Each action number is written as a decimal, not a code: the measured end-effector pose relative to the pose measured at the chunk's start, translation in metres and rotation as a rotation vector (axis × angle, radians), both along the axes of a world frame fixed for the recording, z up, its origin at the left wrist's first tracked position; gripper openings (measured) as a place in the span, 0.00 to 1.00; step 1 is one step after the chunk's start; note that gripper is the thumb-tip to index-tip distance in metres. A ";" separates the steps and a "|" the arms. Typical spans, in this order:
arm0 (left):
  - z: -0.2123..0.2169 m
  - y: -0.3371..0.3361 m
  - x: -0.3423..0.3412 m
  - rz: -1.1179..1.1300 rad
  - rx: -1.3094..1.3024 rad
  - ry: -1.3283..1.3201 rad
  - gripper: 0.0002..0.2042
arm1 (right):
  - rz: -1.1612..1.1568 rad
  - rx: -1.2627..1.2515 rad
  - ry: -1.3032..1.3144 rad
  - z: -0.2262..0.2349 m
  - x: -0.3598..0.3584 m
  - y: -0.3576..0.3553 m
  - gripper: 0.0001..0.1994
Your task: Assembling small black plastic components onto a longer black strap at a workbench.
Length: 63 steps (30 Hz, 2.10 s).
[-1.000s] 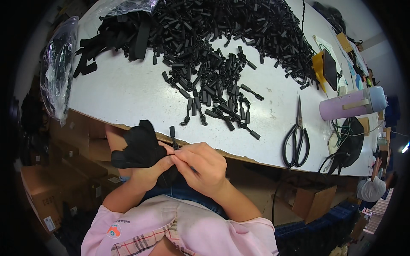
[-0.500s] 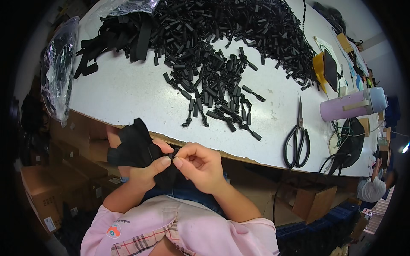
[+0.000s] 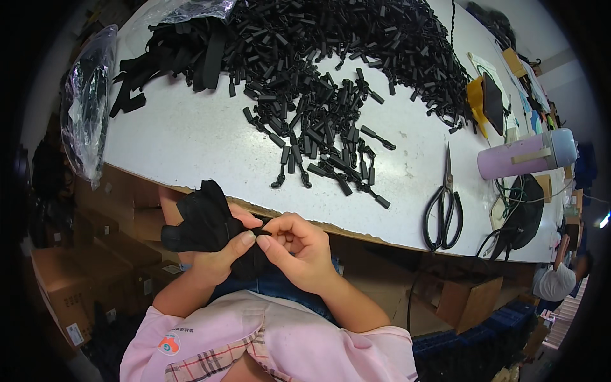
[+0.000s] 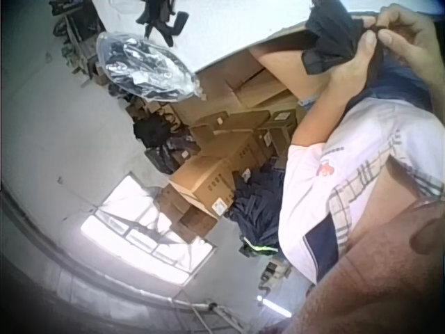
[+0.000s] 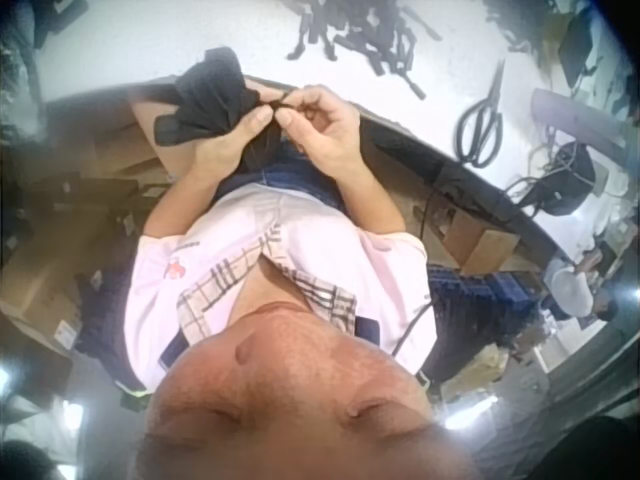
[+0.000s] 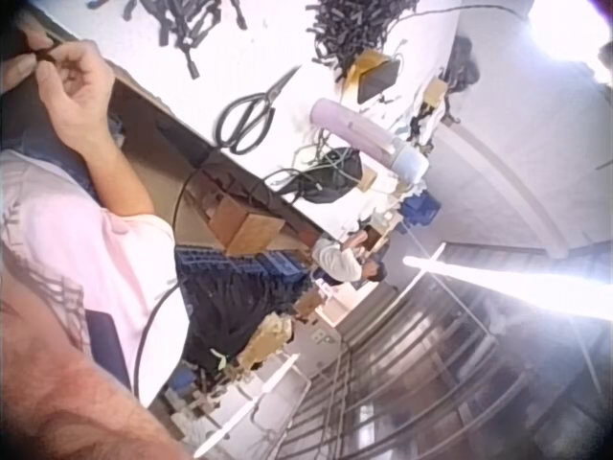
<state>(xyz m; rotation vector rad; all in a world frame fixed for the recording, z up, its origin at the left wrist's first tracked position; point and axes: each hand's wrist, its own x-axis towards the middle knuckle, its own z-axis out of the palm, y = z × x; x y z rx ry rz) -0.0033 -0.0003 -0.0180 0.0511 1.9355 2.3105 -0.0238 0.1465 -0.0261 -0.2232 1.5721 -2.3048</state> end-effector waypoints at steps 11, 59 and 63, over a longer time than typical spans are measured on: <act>-0.005 -0.001 0.003 -0.013 -0.002 -0.023 0.09 | 0.275 -0.230 -0.449 -0.003 -0.012 0.014 0.03; 0.001 -0.017 -0.006 0.200 -0.073 -0.105 0.07 | 0.110 0.689 0.739 -0.005 -0.005 -0.011 0.08; 0.006 -0.015 -0.005 -0.007 -0.214 0.037 0.10 | -0.202 0.527 0.747 0.010 -0.012 -0.021 0.09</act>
